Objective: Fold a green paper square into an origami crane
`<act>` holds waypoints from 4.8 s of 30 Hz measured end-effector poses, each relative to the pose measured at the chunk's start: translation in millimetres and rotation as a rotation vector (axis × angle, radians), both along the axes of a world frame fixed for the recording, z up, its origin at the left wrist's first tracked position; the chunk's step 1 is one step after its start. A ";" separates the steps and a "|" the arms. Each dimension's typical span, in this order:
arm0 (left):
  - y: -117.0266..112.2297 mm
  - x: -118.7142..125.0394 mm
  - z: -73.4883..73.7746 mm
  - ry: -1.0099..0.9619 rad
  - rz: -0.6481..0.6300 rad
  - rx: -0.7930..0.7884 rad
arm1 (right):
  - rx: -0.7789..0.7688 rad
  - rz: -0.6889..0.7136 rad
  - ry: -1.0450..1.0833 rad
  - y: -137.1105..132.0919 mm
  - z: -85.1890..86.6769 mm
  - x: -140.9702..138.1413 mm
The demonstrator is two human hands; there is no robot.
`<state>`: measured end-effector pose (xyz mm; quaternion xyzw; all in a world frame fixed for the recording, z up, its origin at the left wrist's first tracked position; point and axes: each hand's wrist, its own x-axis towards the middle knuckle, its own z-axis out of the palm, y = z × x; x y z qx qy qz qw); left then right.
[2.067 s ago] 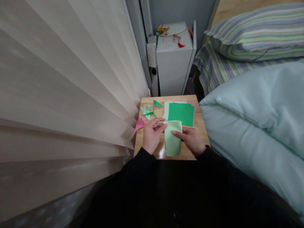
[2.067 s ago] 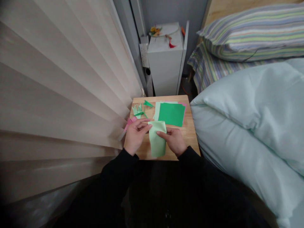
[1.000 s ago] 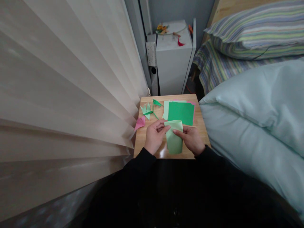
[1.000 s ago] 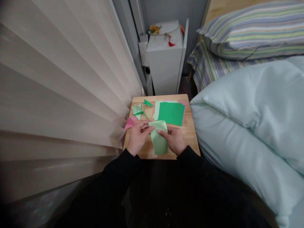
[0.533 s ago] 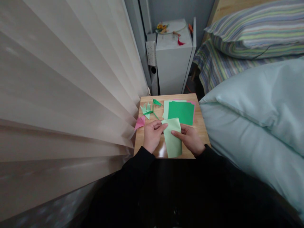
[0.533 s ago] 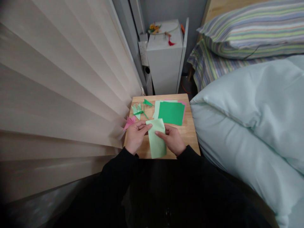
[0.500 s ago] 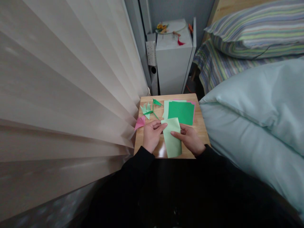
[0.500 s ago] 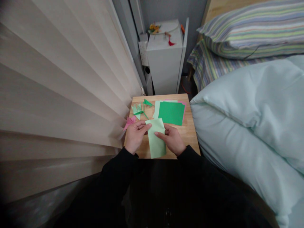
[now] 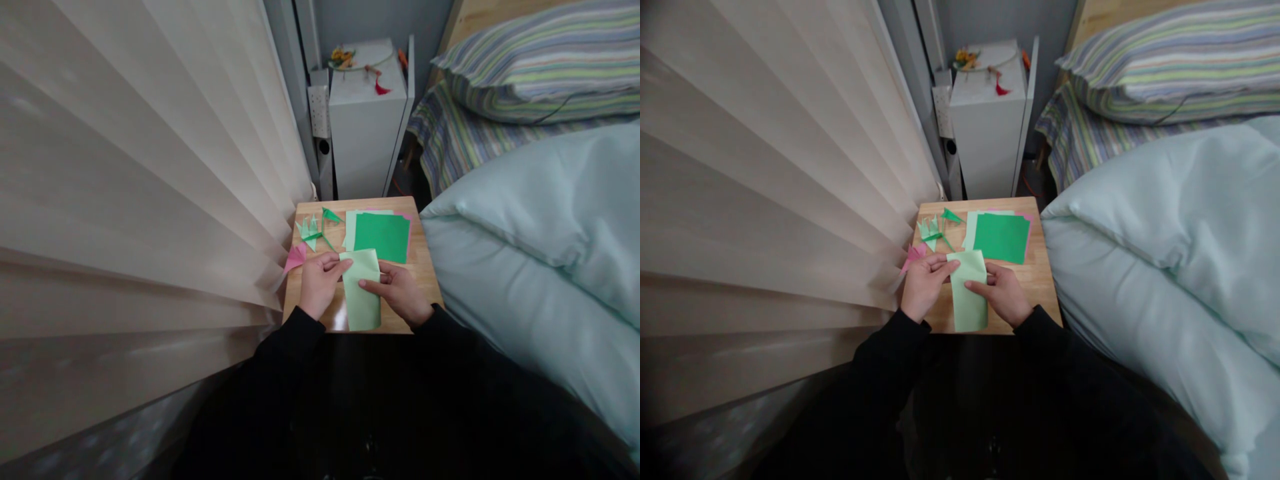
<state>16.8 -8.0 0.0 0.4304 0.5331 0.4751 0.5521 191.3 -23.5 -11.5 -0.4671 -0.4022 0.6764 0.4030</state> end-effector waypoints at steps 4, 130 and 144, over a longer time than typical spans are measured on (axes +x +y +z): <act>1.0 -2.6 0.2 -0.028 -0.063 -0.024 | 0.038 -0.049 -0.013 2.5 0.9 3.1; -8.6 4.9 10.3 0.038 -0.256 0.084 | 0.288 0.083 -0.345 17.1 34.8 39.6; -10.7 5.3 15.7 0.058 -0.338 0.163 | 0.328 0.098 -0.437 17.3 35.4 43.7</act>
